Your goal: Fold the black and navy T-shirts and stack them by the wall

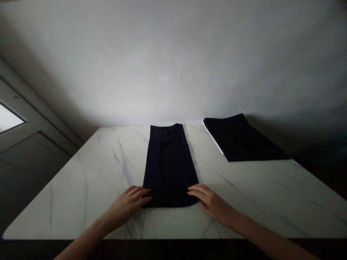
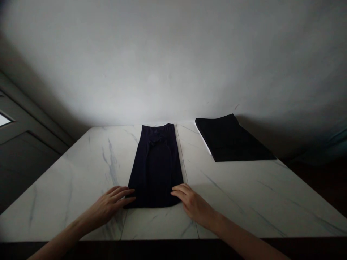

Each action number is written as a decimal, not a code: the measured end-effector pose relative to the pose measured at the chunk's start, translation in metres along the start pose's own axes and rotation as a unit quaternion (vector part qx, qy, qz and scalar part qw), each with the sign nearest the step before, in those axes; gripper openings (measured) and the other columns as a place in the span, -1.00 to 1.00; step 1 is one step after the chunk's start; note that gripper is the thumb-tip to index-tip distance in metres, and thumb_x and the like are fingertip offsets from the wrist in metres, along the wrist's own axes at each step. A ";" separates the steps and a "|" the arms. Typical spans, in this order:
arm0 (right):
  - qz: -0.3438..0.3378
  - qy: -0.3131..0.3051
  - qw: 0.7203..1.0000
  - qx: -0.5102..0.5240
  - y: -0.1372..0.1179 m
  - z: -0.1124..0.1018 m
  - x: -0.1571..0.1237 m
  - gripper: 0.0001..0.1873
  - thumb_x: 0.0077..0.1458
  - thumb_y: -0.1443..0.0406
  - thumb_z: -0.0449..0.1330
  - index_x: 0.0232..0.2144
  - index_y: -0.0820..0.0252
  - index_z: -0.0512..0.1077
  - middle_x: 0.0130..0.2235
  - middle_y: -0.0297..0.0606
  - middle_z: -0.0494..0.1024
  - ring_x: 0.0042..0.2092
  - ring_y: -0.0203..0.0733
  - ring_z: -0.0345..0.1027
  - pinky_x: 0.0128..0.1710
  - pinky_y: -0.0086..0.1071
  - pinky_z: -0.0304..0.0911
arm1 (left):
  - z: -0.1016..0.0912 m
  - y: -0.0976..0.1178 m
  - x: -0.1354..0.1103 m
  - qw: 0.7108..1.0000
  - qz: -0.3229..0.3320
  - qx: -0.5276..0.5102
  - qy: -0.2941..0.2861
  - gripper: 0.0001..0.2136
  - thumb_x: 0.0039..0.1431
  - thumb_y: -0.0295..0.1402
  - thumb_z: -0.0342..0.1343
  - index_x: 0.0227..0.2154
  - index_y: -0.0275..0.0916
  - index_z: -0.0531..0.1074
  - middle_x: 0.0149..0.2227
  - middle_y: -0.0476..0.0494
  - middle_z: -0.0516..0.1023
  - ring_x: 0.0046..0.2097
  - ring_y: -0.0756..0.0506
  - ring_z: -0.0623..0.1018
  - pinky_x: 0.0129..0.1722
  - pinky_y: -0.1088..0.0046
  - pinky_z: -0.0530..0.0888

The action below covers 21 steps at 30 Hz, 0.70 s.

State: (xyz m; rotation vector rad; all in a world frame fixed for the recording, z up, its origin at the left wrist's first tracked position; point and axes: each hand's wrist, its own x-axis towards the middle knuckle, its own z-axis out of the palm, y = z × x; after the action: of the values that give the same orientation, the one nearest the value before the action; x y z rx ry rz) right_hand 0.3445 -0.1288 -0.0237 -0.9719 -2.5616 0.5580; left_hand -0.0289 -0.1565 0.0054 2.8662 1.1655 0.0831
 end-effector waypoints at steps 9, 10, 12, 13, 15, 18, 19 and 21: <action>-0.085 0.014 0.996 0.011 0.036 -0.013 0.009 -0.40 -0.09 0.62 0.03 -0.04 0.10 0.49 0.01 -0.18 0.54 0.04 -0.12 0.38 0.03 -0.17 0.34 | 0.010 -0.028 0.030 0.990 0.110 -0.014 0.084 -0.60 0.16 -0.64 -0.03 -0.03 -0.10 0.43 0.00 -0.18 0.51 0.04 -0.19 0.47 0.07 0.18 0.39; -0.097 0.015 0.995 0.001 0.038 -0.012 0.009 -0.41 -0.11 0.61 0.05 -0.06 0.10 0.50 0.01 -0.19 0.55 0.05 -0.10 0.38 0.03 -0.15 0.33 | 0.010 -0.028 0.031 0.990 0.109 -0.036 0.087 -0.61 0.13 -0.65 -0.04 -0.07 -0.11 0.44 0.00 -0.18 0.50 0.07 -0.18 0.45 0.08 0.19 0.39; -0.116 0.013 0.993 -0.008 0.043 -0.011 0.008 -0.44 -0.10 0.59 0.06 -0.08 0.09 0.52 0.03 -0.21 0.56 0.10 -0.08 0.37 0.08 -0.10 0.28 | 0.010 -0.028 0.030 0.987 0.105 -0.079 0.088 -0.63 0.09 -0.67 -0.06 -0.14 -0.15 0.43 0.04 -0.18 0.49 0.12 -0.17 0.42 0.11 0.20 0.38; -0.121 0.009 0.993 -0.006 0.045 -0.011 0.008 -0.44 -0.08 0.59 0.05 -0.08 0.08 0.52 0.04 -0.23 0.56 0.13 -0.10 0.35 0.12 -0.09 0.25 | 0.010 -0.028 0.029 0.986 0.105 -0.098 0.087 -0.65 0.07 -0.67 -0.06 -0.17 -0.17 0.42 0.06 -0.19 0.48 0.15 -0.17 0.40 0.13 0.19 0.37; -0.119 -0.004 0.993 0.006 0.047 -0.014 0.006 -0.43 -0.06 0.60 0.02 -0.08 0.06 0.52 0.05 -0.26 0.57 0.17 -0.15 0.34 0.18 -0.09 0.20 | 0.008 -0.028 0.027 0.982 0.110 -0.126 0.083 -0.66 0.04 -0.68 -0.07 -0.20 -0.19 0.38 0.10 -0.21 0.47 0.20 -0.18 0.36 0.17 0.17 0.36; -0.099 -0.044 0.994 0.027 0.045 -0.025 0.001 -0.41 -0.06 0.61 -0.01 -0.08 0.06 0.52 0.03 -0.28 0.58 0.17 -0.17 0.35 0.21 -0.08 0.16 | 0.002 -0.023 0.023 0.980 0.120 -0.143 0.072 -0.63 0.00 -0.72 -0.11 -0.20 -0.19 0.34 0.12 -0.19 0.48 0.24 -0.15 0.35 0.21 0.17 0.33; -0.092 -0.060 0.993 0.034 0.043 -0.029 -0.002 -0.41 -0.06 0.61 -0.01 -0.07 0.07 0.52 0.03 -0.28 0.58 0.17 -0.17 0.34 0.22 -0.08 0.15 | -0.001 -0.020 0.021 0.979 0.123 -0.147 0.066 -0.63 0.01 -0.73 -0.12 -0.20 -0.19 0.33 0.13 -0.18 0.48 0.24 -0.14 0.34 0.23 0.17 0.32; -0.083 -0.086 0.992 0.047 0.036 -0.036 -0.009 -0.42 -0.06 0.61 0.00 -0.08 0.07 0.52 0.03 -0.28 0.58 0.18 -0.16 0.33 0.24 -0.08 0.13 | -0.005 -0.010 0.017 0.977 0.133 -0.157 0.053 -0.63 0.04 -0.72 -0.12 -0.17 -0.17 0.31 0.15 -0.17 0.47 0.27 -0.13 0.32 0.27 0.16 0.27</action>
State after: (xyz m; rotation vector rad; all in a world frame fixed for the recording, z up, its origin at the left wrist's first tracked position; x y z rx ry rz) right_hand 0.3867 -0.1019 -0.0115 -0.6976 -2.7064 0.7342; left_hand -0.0239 -0.1374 0.0102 2.7377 0.6962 0.3953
